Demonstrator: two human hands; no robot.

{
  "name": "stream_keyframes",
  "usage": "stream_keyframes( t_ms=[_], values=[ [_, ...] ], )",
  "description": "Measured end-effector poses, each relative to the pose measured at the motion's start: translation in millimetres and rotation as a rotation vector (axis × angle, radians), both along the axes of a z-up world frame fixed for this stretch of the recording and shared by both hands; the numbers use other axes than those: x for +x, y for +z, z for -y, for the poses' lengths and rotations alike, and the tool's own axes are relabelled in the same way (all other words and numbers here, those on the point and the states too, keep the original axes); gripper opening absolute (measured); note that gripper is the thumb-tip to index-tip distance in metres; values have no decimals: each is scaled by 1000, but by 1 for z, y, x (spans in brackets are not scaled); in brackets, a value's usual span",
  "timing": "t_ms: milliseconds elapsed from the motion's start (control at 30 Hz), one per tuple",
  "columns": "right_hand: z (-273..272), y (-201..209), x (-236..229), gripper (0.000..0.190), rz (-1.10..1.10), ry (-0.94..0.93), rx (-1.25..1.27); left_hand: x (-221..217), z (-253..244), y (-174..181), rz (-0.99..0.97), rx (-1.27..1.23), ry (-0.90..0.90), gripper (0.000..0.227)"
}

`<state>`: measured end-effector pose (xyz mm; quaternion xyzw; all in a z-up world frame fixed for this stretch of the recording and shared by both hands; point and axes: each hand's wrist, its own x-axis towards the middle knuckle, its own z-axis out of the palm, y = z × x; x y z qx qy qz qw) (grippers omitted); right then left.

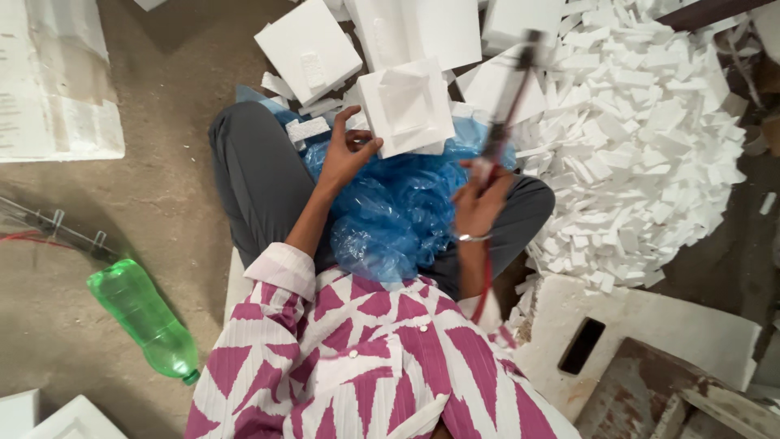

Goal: The person sits cross-legged on the floor and uses a heated wire cutter to slice rectangular white foam blocks into smaller pieces. The person repeatedly picks up a foam block, cuts it with the wire tool, and places the cut pieces aside on the floor.

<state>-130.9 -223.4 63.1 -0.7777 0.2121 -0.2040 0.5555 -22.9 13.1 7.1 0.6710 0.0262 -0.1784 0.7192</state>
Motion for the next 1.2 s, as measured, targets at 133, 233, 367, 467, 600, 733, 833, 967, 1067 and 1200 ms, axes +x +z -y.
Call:
stream_keyframes(
  t_ms=[133, 233, 367, 467, 600, 733, 833, 967, 1067, 1200],
  values=[
    [92, -9, 6, 26, -72, -88, -133, 12, -38, 19, 49, 44, -30, 62],
    [130, -28, 3, 29, -49, -211, -163, 21, -113, 28, 181, 242, -178, 61],
    [143, -55, 6, 25, -2, -227, -70, 44, -266, 59, 312, 377, -136, 55],
    [137, -65, 7, 24, 23, -255, -135, 60, -346, 82, 781, -170, 347, 65],
    [127, -60, 17, 23, 18, -258, -179, 98, -338, 65, 287, -88, 762, 53],
    [128, -59, 19, 24, 56, -244, -119, 145, -222, -10, 391, 598, 159, 91],
    [131, -64, 18, 21, 75, -253, -391, 183, -161, -35, 442, 1034, -125, 132],
    [128, -62, 21, 23, 4, -303, -171, 194, -116, -25, 256, 1176, -253, 117],
    [126, -58, 26, 23, 6, -295, -220, 158, -101, -7, 342, 1086, -112, 99],
    [127, -60, 24, 23, -44, -298, -262, 106, -105, 18, 409, 949, 12, 75]
  ],
)
